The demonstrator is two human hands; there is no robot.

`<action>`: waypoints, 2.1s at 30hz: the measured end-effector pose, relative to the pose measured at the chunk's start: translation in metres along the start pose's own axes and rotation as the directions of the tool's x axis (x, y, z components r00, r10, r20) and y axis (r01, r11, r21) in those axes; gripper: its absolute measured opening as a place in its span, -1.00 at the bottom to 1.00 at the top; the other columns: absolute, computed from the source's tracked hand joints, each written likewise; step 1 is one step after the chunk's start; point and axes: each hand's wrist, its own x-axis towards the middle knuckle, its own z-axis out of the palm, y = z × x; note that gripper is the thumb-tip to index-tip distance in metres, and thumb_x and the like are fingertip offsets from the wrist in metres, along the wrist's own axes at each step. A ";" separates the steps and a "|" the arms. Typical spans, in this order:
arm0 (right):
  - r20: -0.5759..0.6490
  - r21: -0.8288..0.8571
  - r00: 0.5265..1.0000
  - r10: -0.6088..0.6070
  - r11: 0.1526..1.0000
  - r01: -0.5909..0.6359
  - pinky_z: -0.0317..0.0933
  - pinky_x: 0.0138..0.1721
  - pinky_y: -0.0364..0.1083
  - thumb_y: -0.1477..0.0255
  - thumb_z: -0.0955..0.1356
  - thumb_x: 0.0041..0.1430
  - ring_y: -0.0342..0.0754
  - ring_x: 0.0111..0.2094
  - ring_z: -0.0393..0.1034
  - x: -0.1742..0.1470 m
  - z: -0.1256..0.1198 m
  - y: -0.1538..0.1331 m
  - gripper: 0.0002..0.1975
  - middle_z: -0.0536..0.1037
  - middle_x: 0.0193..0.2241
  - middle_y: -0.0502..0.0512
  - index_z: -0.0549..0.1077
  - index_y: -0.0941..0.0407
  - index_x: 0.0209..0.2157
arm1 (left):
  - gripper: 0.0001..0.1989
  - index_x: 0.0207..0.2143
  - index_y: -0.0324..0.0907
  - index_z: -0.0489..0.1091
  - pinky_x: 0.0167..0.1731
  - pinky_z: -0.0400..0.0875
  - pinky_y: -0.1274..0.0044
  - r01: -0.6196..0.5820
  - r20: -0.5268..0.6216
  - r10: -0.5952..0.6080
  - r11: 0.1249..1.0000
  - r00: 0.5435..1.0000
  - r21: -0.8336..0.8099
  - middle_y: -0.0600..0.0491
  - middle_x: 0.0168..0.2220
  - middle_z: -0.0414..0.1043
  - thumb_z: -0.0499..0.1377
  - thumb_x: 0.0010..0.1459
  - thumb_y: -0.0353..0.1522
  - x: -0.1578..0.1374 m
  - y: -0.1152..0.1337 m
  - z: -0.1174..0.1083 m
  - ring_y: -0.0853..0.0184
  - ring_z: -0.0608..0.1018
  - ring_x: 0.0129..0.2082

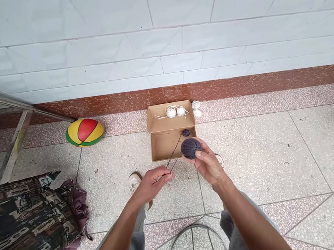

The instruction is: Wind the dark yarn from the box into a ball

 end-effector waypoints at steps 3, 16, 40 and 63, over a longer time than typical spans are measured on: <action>-0.120 -0.290 0.973 -0.195 0.945 0.153 0.37 0.01 0.15 0.27 0.54 -0.08 0.04 -0.10 0.43 0.004 -0.002 0.006 -0.53 0.50 -0.14 0.06 0.42 -0.02 -0.11 | -0.67 -0.44 -0.23 0.43 -0.34 0.23 0.57 -0.005 0.076 0.005 1.000 0.997 -0.001 0.08 -0.46 0.35 0.08 0.30 -0.21 -0.001 0.005 0.001 0.40 0.40 -0.41; 0.292 -0.832 0.904 0.311 0.550 0.079 0.33 -0.04 0.01 0.64 0.40 -0.18 0.01 -0.11 0.42 -0.009 0.005 0.013 -0.48 0.47 -0.12 0.07 0.52 0.02 -0.10 | -0.71 -0.42 -0.23 0.43 -0.37 0.24 0.57 0.010 -0.068 -0.013 0.999 0.998 -0.040 0.09 -0.47 0.36 0.10 0.25 -0.22 -0.003 0.003 -0.007 0.41 0.37 -0.43; -0.056 -0.568 0.956 -0.288 0.796 0.206 0.37 -0.01 0.10 0.35 0.50 -0.10 0.04 -0.09 0.44 0.014 0.007 0.010 -0.54 0.49 -0.13 0.11 0.34 0.03 -0.13 | -0.64 -0.48 -0.21 0.40 -0.38 0.24 0.57 -0.014 0.055 0.012 1.000 0.998 0.021 0.08 -0.48 0.38 0.04 0.29 -0.19 0.013 0.022 0.020 0.39 0.40 -0.44; 0.209 -0.154 0.953 0.220 0.970 -0.190 0.38 -0.12 0.05 0.11 0.58 -0.24 0.04 -0.21 0.49 -0.007 0.004 -0.009 -0.29 0.54 -0.15 0.12 0.42 0.00 -0.01 | -0.66 -0.37 -0.22 0.48 -0.39 0.31 0.56 0.020 -0.225 -0.039 0.996 0.974 -0.089 0.06 -0.45 0.45 0.09 0.23 -0.15 0.027 0.005 0.007 0.37 0.43 -0.43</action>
